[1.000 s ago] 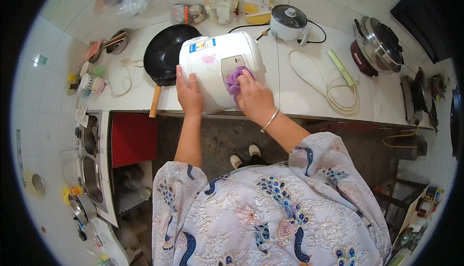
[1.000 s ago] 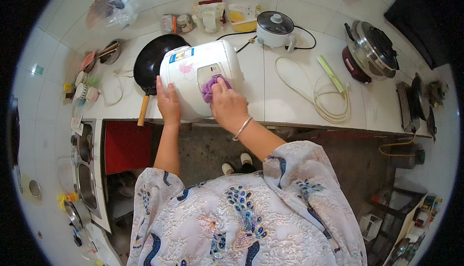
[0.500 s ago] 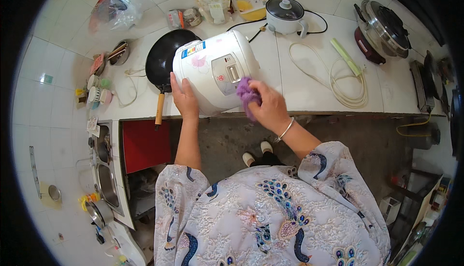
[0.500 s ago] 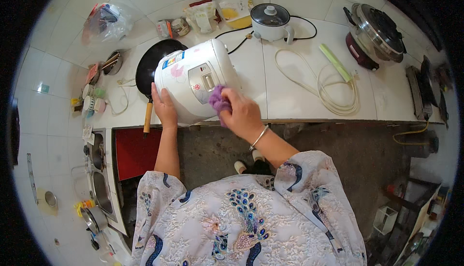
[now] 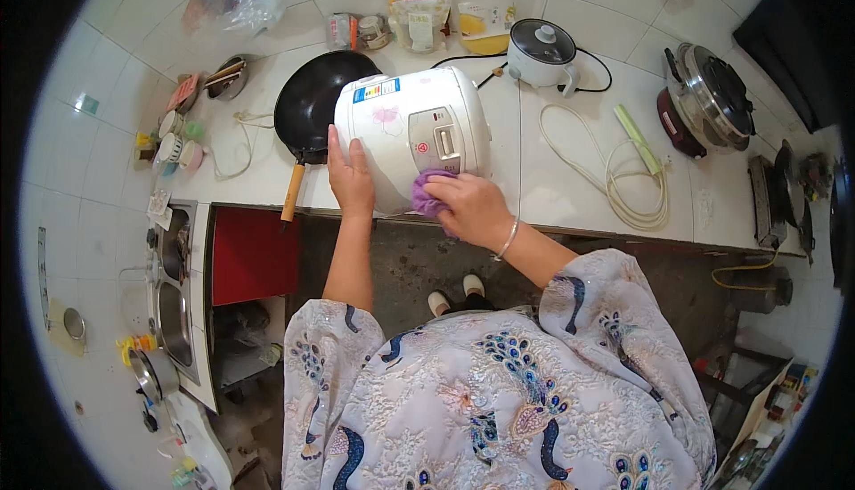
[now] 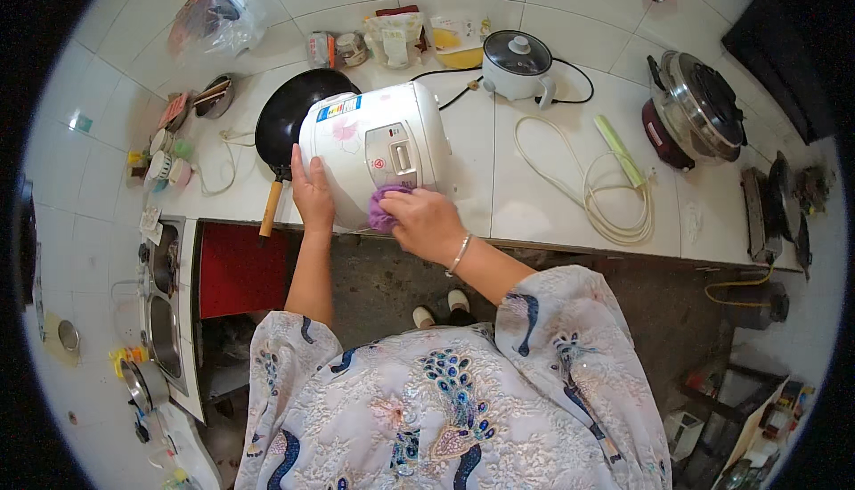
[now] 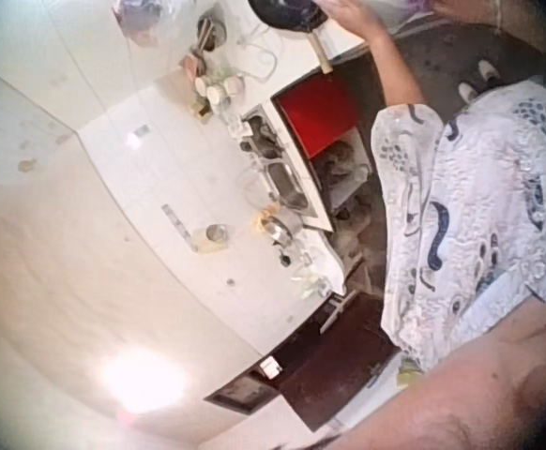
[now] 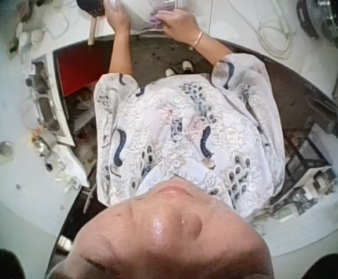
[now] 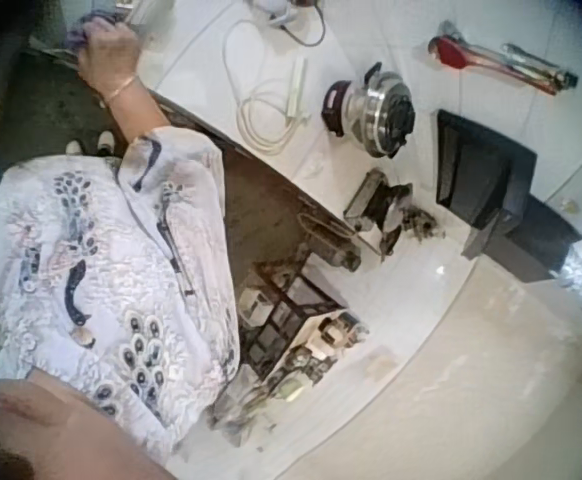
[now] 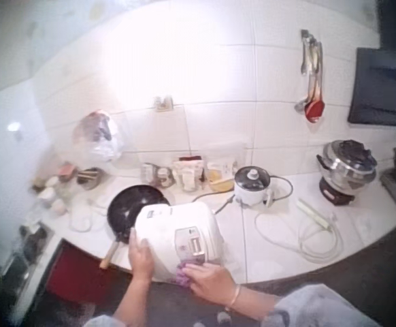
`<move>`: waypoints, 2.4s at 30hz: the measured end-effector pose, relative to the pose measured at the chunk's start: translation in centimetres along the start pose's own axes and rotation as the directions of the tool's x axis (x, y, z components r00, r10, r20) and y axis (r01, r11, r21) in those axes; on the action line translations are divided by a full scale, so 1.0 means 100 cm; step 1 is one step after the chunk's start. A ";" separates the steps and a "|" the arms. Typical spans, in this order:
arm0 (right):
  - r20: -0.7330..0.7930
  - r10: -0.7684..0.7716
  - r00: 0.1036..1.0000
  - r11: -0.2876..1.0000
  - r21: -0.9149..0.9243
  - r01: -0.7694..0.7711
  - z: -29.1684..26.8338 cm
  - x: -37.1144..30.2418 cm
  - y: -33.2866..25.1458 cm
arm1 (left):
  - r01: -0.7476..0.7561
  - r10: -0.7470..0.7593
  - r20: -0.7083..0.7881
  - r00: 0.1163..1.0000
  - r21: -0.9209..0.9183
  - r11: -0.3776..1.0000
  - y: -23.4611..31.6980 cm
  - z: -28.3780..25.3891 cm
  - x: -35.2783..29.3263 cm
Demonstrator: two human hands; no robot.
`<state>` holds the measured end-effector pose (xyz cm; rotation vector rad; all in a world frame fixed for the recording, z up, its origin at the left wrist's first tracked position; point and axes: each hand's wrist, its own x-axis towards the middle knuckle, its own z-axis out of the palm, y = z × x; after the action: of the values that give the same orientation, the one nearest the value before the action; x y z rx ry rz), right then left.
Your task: The person wipes the exterior of a white rice cooker with a purple cloth, rotating the appliance to clean all sides. They then move to the sink, rinse the cloth under running water, and wring it out.
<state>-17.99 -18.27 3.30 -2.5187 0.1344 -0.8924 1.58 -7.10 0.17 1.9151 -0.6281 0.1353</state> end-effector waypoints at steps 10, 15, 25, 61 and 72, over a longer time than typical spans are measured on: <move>-0.041 0.132 0.990 0.976 -0.167 -0.137 -0.030 0.071 0.071 | 0.007 -0.007 -0.003 1.000 0.056 0.998 0.006 0.001 -0.006; -0.137 0.056 0.989 0.995 -0.078 -0.067 -0.026 0.006 0.044 | 0.014 -0.014 -0.006 1.000 0.079 0.997 0.007 -0.003 -0.004; 0.028 0.384 0.923 0.923 -0.006 -0.384 -0.048 0.095 0.079 | -0.013 0.013 -0.001 1.000 0.044 0.999 0.005 -0.001 0.006; -0.081 -0.055 0.995 0.978 -0.204 0.038 -0.010 0.069 0.057 | 0.344 -0.286 0.197 0.938 -0.423 0.838 -0.008 -0.006 0.001; -0.276 0.376 0.885 0.926 0.083 -0.367 0.014 0.073 0.120 | 0.174 -0.139 0.154 0.978 -0.245 0.954 -0.005 0.003 0.008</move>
<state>-10.64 -30.13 1.09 -2.2105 0.6705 -1.0774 2.48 -7.47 -0.08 1.7221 -0.5515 -0.1720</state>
